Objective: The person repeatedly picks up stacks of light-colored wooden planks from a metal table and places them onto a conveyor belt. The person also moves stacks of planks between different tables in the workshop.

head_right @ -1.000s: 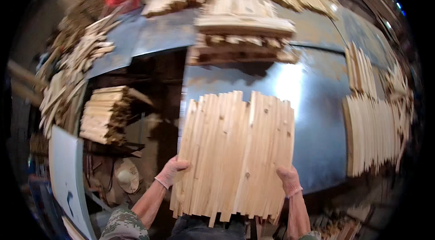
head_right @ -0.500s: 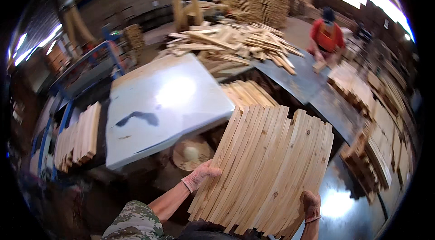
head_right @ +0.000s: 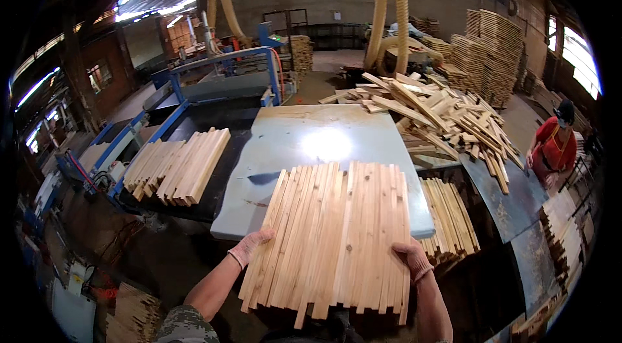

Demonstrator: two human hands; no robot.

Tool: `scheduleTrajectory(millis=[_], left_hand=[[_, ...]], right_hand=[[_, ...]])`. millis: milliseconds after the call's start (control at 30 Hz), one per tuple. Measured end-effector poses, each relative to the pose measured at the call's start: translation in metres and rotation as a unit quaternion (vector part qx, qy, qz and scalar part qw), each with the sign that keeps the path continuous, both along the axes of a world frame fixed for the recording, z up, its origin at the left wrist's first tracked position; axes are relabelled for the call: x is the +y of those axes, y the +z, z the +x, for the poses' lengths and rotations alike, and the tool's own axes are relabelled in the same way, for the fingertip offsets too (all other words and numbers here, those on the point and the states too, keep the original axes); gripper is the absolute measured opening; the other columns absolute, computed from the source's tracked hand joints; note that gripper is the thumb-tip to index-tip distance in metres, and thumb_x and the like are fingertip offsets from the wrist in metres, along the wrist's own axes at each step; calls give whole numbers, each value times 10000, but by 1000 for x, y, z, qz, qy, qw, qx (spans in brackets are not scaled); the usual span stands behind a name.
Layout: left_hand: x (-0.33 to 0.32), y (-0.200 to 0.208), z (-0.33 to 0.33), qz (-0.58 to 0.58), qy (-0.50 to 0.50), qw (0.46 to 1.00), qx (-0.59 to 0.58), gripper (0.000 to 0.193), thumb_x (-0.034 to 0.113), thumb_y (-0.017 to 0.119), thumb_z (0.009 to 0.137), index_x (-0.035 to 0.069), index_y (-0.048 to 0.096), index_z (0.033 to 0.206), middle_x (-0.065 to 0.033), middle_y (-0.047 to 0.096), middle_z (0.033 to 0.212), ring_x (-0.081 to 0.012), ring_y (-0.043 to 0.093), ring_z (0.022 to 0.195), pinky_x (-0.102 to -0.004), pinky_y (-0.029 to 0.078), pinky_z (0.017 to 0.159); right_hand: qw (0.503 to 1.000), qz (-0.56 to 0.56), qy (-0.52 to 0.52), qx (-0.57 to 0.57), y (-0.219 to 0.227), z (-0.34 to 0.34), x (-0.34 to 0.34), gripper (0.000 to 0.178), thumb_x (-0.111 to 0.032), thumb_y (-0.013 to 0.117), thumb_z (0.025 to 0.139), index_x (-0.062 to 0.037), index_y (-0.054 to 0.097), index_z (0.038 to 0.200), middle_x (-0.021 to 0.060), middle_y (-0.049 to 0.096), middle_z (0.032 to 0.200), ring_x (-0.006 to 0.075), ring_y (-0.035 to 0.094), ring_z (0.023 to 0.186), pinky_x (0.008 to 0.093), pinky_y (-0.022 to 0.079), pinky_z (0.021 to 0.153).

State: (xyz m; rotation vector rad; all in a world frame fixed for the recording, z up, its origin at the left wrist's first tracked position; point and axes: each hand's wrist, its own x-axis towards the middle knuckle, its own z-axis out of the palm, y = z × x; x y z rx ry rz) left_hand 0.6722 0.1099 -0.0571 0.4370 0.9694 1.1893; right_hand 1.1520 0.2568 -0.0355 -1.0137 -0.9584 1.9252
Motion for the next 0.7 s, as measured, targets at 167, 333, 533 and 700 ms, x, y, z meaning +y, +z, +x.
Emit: scheduleTrajectory(millis=[167,333,533,700], left_hand=[[38,-7,-57,-116,63,977,170,651,376,827,914,-21,634,1393,-175,731,1251,-290,759,1028,-443,622,921],[102,7,-94,-58,91,948,300,710,440,859,894,-1,638,1404,-175,746,1242,-278,736,1107,-435,591,986],[213,23,-158,-119,-64,762,633,851,634,901,761,50,711,1351,-208,728,1339,-344,695,1230,-437,520,1078],[263,12,-199,-99,24,781,616,1002,601,900,749,58,558,1519,-234,692,1368,-388,641,1303,-469,477,1133]], right_hand=[[998,-31,9,-49,-55,-74,94,345,7,737,908,71,667,1240,154,756,1035,264,758,883,398,655,812],[997,-22,23,-64,-45,-128,164,315,-30,764,893,80,676,1175,144,750,1008,258,750,855,399,647,810],[997,-21,13,-73,-52,-192,248,311,-111,752,900,64,680,1146,129,742,1031,236,733,880,396,622,814],[995,9,38,-96,-51,-236,309,356,-183,749,945,58,684,1200,115,747,1038,215,724,910,360,604,848]])
